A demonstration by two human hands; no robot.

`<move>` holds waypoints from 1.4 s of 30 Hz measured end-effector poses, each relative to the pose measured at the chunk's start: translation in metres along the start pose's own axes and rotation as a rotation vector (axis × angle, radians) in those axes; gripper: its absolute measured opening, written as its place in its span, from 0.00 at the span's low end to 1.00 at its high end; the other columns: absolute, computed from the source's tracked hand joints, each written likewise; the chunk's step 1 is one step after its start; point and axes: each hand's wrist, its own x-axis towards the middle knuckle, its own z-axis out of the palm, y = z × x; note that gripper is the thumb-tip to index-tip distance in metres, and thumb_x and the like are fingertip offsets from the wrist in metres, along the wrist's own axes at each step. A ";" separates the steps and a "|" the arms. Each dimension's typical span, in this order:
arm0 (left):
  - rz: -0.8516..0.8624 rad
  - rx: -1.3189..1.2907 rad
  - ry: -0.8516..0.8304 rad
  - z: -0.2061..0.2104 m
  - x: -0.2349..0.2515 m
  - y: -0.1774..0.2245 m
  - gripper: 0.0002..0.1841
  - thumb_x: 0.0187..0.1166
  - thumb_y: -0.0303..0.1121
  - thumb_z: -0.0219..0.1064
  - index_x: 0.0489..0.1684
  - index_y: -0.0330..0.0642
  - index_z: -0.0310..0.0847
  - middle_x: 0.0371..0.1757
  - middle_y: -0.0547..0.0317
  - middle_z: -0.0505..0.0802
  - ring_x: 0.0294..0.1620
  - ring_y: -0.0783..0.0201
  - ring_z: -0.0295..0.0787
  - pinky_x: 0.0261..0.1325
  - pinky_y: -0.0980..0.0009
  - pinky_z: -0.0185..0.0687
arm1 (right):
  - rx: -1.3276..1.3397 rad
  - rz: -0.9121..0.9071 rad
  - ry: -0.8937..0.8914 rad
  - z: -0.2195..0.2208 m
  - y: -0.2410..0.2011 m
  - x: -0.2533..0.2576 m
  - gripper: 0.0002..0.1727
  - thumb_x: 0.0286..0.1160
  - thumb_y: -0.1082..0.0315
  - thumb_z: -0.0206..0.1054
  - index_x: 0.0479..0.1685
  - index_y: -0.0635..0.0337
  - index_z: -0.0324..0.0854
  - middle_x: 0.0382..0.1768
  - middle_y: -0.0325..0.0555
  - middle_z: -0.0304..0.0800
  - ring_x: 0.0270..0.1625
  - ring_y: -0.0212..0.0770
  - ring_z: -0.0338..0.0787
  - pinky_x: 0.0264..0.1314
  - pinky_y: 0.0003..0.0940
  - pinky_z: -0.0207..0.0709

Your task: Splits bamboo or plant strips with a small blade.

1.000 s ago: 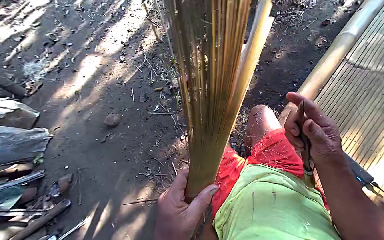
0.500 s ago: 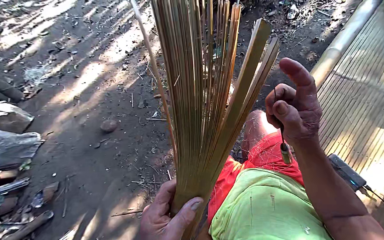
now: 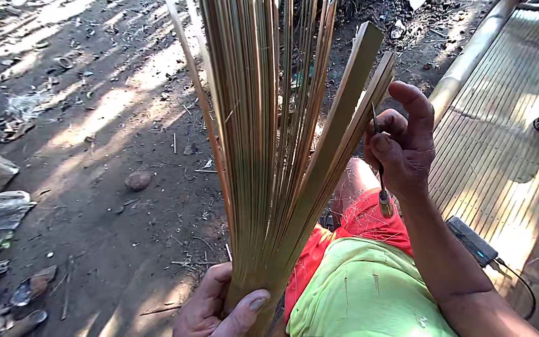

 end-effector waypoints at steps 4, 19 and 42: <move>-0.004 -0.033 0.005 -0.004 0.001 0.001 0.20 0.70 0.34 0.80 0.59 0.44 0.83 0.46 0.61 0.96 0.43 0.66 0.94 0.48 0.71 0.93 | 0.041 -0.123 -0.015 -0.006 0.015 0.013 0.28 0.84 0.66 0.67 0.81 0.50 0.66 0.42 0.35 0.88 0.28 0.24 0.79 0.25 0.19 0.73; -0.033 -0.047 0.016 -0.010 0.000 -0.004 0.20 0.68 0.35 0.82 0.57 0.47 0.84 0.45 0.62 0.95 0.42 0.68 0.94 0.47 0.73 0.93 | -0.012 -0.151 -0.006 -0.004 0.015 0.017 0.20 0.85 0.68 0.65 0.74 0.57 0.75 0.52 0.37 0.90 0.35 0.23 0.84 0.30 0.17 0.78; -0.044 -0.102 0.018 -0.014 0.001 -0.006 0.21 0.66 0.31 0.82 0.58 0.45 0.84 0.45 0.61 0.96 0.43 0.67 0.95 0.48 0.71 0.93 | -0.012 -0.111 -0.069 -0.007 0.021 0.014 0.31 0.83 0.71 0.66 0.85 0.59 0.64 0.41 0.36 0.85 0.27 0.24 0.79 0.24 0.19 0.76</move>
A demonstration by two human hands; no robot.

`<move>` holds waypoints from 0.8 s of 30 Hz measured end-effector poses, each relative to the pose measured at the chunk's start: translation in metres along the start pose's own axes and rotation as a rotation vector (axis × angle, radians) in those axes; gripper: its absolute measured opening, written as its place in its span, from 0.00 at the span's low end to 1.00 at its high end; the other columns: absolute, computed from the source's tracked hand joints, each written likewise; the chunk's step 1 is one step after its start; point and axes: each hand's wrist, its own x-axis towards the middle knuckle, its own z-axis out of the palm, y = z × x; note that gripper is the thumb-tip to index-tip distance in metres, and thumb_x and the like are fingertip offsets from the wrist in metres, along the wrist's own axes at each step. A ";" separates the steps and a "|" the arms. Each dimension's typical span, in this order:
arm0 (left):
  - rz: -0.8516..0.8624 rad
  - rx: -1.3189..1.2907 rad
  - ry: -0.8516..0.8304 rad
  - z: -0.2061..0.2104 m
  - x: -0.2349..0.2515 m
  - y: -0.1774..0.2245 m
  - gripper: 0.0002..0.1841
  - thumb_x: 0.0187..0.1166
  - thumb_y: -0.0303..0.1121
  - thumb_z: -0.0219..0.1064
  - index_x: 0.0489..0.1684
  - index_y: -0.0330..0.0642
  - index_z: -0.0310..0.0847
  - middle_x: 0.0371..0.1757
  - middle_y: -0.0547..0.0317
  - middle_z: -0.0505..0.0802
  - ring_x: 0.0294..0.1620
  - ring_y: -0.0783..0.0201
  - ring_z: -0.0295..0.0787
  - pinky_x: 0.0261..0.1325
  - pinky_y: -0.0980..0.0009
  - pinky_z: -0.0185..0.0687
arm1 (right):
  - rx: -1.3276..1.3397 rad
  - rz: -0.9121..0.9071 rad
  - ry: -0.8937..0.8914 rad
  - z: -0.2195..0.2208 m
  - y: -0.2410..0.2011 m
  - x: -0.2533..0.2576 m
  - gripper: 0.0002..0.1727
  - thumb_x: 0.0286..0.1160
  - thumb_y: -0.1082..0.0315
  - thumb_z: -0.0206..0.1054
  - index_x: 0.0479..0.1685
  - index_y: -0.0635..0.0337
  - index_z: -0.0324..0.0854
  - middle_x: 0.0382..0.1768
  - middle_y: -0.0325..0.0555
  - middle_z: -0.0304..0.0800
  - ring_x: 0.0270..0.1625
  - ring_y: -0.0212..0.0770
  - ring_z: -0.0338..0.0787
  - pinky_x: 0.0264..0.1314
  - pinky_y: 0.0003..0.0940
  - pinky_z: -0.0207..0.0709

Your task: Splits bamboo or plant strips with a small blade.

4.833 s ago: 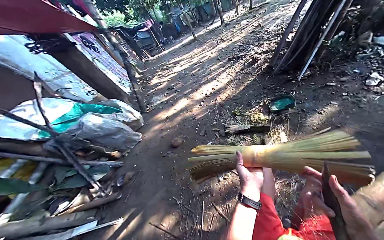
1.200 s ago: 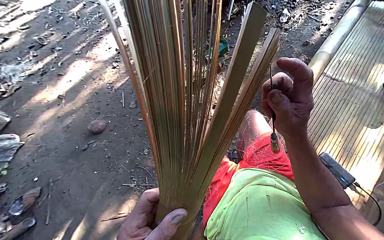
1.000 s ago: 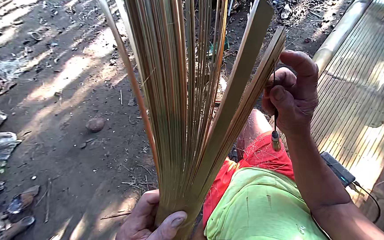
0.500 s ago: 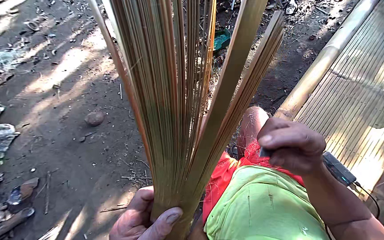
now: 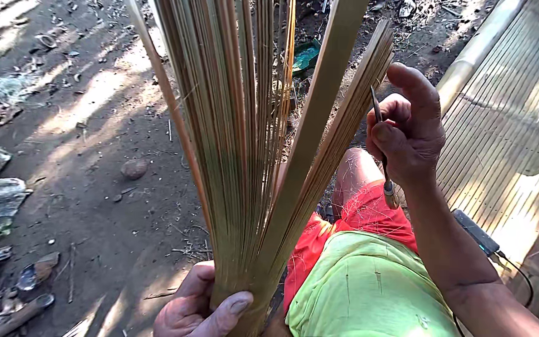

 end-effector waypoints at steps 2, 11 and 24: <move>-0.003 0.003 -0.012 0.000 0.000 0.000 0.21 0.67 0.32 0.82 0.58 0.46 0.84 0.45 0.62 0.96 0.43 0.68 0.95 0.48 0.72 0.93 | 0.009 -0.018 -0.005 -0.001 -0.001 0.001 0.30 0.83 0.71 0.66 0.84 0.61 0.65 0.44 0.37 0.86 0.29 0.24 0.79 0.25 0.18 0.77; -0.014 -0.002 0.004 0.000 -0.002 0.001 0.21 0.66 0.32 0.82 0.57 0.46 0.84 0.45 0.62 0.96 0.42 0.68 0.95 0.47 0.72 0.93 | -0.012 -0.073 -0.037 -0.003 -0.003 0.006 0.23 0.84 0.71 0.66 0.77 0.60 0.75 0.54 0.36 0.88 0.37 0.21 0.83 0.34 0.16 0.81; 0.002 -0.006 0.006 -0.003 0.000 0.000 0.21 0.67 0.32 0.82 0.58 0.44 0.84 0.45 0.60 0.96 0.43 0.67 0.95 0.49 0.71 0.93 | -0.130 -0.081 -0.296 0.009 -0.041 -0.031 0.16 0.80 0.66 0.70 0.66 0.50 0.85 0.43 0.38 0.86 0.40 0.28 0.86 0.39 0.24 0.85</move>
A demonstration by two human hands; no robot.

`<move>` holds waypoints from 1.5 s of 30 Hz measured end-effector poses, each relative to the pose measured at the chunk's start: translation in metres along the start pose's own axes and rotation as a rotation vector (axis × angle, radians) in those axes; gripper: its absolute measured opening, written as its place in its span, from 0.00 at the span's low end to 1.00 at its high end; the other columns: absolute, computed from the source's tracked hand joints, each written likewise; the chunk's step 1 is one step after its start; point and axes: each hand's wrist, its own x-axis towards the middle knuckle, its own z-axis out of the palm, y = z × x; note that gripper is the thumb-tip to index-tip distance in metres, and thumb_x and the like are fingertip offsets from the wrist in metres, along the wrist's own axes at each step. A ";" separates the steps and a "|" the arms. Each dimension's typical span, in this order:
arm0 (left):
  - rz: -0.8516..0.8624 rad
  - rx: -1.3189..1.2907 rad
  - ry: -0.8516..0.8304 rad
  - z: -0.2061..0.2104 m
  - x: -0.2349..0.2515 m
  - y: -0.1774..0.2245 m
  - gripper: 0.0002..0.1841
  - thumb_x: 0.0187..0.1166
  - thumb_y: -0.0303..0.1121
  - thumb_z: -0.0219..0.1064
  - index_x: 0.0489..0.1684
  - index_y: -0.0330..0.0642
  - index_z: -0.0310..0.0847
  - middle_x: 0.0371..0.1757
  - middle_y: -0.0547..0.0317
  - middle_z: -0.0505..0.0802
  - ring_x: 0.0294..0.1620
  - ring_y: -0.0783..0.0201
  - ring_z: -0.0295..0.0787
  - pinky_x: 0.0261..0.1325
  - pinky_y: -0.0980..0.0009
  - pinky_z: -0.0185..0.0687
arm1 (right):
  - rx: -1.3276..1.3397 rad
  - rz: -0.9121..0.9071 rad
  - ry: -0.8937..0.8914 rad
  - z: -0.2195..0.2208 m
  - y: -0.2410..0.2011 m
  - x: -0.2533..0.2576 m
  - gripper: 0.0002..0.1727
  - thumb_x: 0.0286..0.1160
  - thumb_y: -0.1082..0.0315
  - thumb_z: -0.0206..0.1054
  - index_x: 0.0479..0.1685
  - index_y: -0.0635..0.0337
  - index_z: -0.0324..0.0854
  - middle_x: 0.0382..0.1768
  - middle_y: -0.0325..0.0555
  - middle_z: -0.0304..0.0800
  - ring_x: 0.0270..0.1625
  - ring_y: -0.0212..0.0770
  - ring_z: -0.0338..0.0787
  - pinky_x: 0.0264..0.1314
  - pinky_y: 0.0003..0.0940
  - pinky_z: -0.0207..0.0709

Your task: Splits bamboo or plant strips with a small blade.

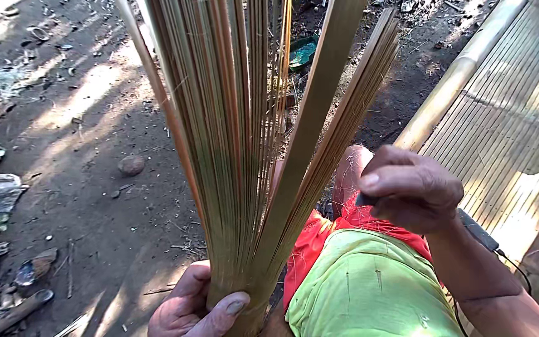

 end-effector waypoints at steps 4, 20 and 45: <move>0.000 -0.003 -0.010 0.001 -0.002 0.001 0.21 0.66 0.33 0.83 0.57 0.45 0.84 0.45 0.61 0.96 0.42 0.67 0.95 0.48 0.71 0.93 | -0.093 0.107 0.134 -0.005 0.004 0.005 0.26 0.85 0.59 0.66 0.80 0.49 0.69 0.38 0.36 0.83 0.29 0.26 0.80 0.25 0.21 0.78; 0.020 -0.009 -0.050 0.002 -0.003 0.003 0.21 0.68 0.34 0.82 0.59 0.46 0.84 0.47 0.60 0.96 0.43 0.66 0.95 0.48 0.71 0.93 | 0.123 -0.013 0.260 -0.022 0.027 0.030 0.25 0.82 0.69 0.68 0.76 0.57 0.68 0.46 0.35 0.87 0.33 0.23 0.81 0.27 0.16 0.75; 0.025 0.002 -0.014 -0.009 -0.002 -0.002 0.22 0.66 0.34 0.83 0.58 0.45 0.85 0.46 0.60 0.96 0.43 0.66 0.95 0.49 0.71 0.93 | 0.056 0.233 0.267 0.005 0.016 -0.015 0.33 0.84 0.61 0.66 0.88 0.45 0.60 0.37 0.38 0.83 0.22 0.27 0.75 0.17 0.21 0.71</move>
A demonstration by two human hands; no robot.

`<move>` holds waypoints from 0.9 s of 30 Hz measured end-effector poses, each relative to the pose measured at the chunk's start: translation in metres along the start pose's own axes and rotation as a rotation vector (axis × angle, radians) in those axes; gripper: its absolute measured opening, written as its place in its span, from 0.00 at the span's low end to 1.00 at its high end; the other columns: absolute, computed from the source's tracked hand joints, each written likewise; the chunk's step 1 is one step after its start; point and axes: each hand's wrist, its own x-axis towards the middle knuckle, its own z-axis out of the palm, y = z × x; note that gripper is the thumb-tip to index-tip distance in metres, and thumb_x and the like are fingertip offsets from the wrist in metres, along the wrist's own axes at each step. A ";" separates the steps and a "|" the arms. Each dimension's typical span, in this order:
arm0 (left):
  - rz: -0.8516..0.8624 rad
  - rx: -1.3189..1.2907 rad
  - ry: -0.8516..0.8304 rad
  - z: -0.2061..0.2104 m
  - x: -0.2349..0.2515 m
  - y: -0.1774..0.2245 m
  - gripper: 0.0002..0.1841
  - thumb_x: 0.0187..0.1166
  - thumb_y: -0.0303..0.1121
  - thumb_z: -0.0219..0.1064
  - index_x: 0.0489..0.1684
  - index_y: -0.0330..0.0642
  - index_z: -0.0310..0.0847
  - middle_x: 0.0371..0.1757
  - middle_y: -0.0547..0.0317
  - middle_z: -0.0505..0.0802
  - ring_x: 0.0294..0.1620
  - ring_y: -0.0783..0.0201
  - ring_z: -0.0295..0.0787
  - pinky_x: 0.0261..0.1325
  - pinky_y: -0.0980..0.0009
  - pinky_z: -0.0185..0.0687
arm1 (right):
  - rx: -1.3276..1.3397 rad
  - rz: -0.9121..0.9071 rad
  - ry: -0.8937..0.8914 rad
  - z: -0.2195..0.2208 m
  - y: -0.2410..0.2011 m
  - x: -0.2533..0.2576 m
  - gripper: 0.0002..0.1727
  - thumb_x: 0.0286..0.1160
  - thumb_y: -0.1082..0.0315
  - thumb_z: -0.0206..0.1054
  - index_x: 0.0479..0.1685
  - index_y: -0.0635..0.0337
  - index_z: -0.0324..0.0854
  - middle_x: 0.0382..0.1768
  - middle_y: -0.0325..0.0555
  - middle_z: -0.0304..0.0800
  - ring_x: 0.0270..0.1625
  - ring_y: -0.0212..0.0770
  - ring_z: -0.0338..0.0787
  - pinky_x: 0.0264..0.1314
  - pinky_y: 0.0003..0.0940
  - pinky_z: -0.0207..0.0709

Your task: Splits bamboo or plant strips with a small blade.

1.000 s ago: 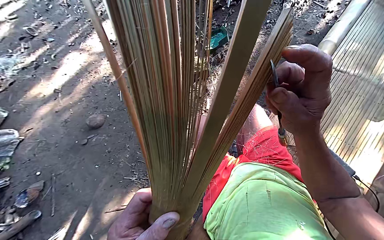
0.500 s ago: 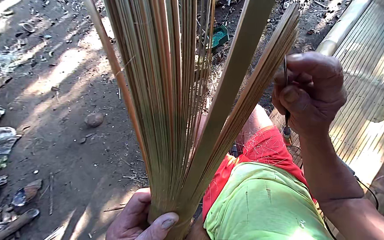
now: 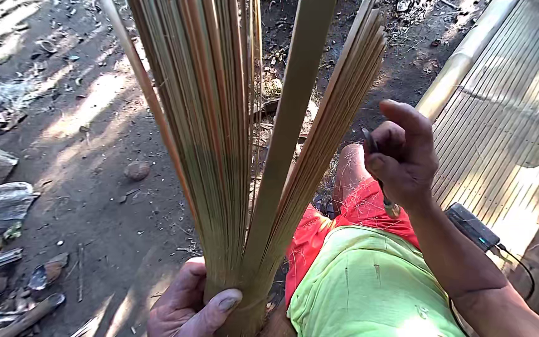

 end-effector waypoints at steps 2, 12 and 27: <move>-0.001 0.003 0.000 -0.001 -0.001 0.000 0.22 0.65 0.34 0.83 0.58 0.45 0.85 0.46 0.60 0.96 0.42 0.67 0.95 0.49 0.71 0.93 | 0.044 0.002 0.007 0.005 0.004 0.004 0.34 0.85 0.62 0.65 0.89 0.46 0.58 0.38 0.39 0.82 0.21 0.28 0.73 0.16 0.20 0.68; -0.015 -0.021 -0.034 -0.003 0.000 -0.001 0.21 0.67 0.34 0.82 0.59 0.45 0.85 0.47 0.59 0.96 0.43 0.67 0.95 0.49 0.72 0.93 | 0.079 -0.235 0.052 0.004 0.016 0.027 0.20 0.83 0.69 0.67 0.73 0.57 0.76 0.50 0.38 0.89 0.34 0.21 0.81 0.32 0.16 0.77; -0.014 -0.075 -0.059 -0.010 0.000 -0.003 0.22 0.66 0.34 0.82 0.59 0.45 0.85 0.48 0.58 0.96 0.45 0.66 0.95 0.51 0.70 0.93 | 0.000 -0.159 -0.004 -0.001 0.002 0.013 0.32 0.83 0.63 0.69 0.85 0.54 0.64 0.41 0.37 0.84 0.29 0.24 0.80 0.27 0.17 0.77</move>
